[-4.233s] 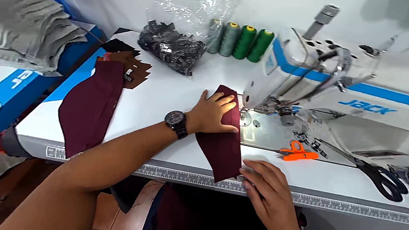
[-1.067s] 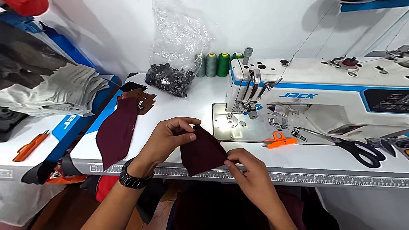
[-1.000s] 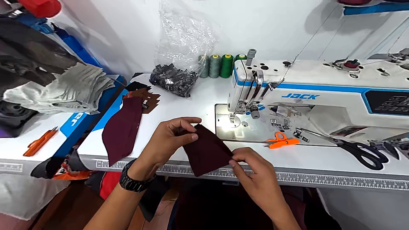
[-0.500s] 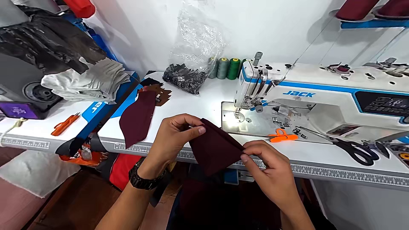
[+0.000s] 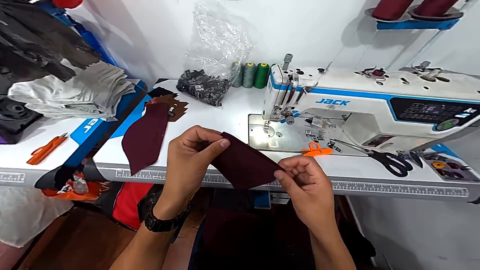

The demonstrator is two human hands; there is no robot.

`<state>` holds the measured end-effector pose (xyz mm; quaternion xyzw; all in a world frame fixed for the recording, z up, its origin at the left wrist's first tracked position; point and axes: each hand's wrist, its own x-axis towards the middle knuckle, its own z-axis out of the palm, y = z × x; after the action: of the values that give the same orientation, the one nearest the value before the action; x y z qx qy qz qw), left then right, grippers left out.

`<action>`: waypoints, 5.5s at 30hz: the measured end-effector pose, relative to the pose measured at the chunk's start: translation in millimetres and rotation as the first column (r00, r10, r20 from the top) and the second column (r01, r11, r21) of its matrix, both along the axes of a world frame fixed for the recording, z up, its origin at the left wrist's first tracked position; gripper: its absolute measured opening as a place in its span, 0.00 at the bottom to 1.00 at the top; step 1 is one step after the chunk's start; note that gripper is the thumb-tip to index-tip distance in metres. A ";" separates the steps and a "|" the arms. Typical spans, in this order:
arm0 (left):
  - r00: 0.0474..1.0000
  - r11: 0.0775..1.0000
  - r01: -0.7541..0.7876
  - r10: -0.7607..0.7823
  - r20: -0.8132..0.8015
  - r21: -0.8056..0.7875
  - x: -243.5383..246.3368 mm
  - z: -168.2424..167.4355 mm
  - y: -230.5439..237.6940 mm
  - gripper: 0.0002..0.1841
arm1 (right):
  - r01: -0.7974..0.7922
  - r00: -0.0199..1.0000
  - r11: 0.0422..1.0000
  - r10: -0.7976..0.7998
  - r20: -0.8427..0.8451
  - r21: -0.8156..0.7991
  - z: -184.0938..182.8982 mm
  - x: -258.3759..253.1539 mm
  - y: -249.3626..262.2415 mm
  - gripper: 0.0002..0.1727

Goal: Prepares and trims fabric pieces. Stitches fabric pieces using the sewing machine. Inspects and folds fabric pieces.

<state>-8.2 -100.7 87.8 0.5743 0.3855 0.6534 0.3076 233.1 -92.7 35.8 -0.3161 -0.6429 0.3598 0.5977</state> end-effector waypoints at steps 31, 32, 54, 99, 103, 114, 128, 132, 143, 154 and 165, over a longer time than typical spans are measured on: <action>0.765 0.973 0.170 -0.029 -0.643 0.158 4.3 -23.0 159.7 0.07 | 0.359 0.703 0.931 -0.317 0.637 0.067 -62.6 11.1 113.7 0.14; 0.721 0.963 0.203 -0.026 -0.693 0.175 6.5 -29.0 155.4 0.09 | 0.360 0.693 0.930 -0.323 0.645 0.078 -66.6 17.9 114.2 0.13; 0.262 0.947 0.319 -0.069 -0.963 0.019 -3.6 -64.6 234.6 0.16 | -0.133 0.552 0.971 -0.092 0.829 0.196 -77.1 13.3 105.0 0.21; 0.229 0.975 0.194 -0.149 -0.962 -0.105 0.9 -122.7 233.1 0.50 | 0.153 0.527 0.954 -0.298 0.796 0.256 -85.4 4.6 69.2 0.19; 0.234 0.974 0.198 -0.156 -0.960 -0.110 0.2 -122.7 233.2 0.46 | 0.123 0.501 0.953 -0.302 0.811 0.278 -88.8 5.6 68.9 0.20; 0.289 0.977 0.172 -0.171 -0.942 -0.125 0.8 -120.5 232.5 0.48 | 0.130 0.493 0.944 -0.327 0.806 0.303 -93.1 5.2 71.0 0.21; 0.222 0.987 0.152 -0.087 -0.971 -0.054 2.6 -121.7 232.2 0.45 | 0.149 0.489 0.931 -0.363 0.794 0.334 -95.4 4.0 70.2 0.22; 0.213 0.986 0.147 -0.110 -0.971 -0.079 2.6 -121.5 232.2 0.45 | 0.149 0.484 0.927 -0.371 0.792 0.343 -95.6 4.1 70.0 0.22; 0.210 0.986 0.147 -0.112 -0.971 -0.082 2.7 -122.9 232.3 0.45 | 0.154 0.526 0.907 -0.411 0.744 0.392 -98.8 5.2 68.1 0.17; 0.218 0.987 0.130 -0.123 -0.968 -0.096 0.7 -122.2 246.2 0.45 | 0.216 0.459 0.929 -0.367 0.809 0.299 -87.6 -2.9 74.4 0.21; 0.270 0.984 0.167 -0.107 -0.957 -0.062 9.1 -122.9 225.1 0.43 | 0.252 0.387 0.927 -0.361 0.849 0.279 -85.7 -11.0 79.3 0.29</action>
<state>0.9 124.4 -35.1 0.8891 0.4250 0.1605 0.0562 222.1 -13.4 -49.9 -0.5378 -0.8069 -0.0098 0.2439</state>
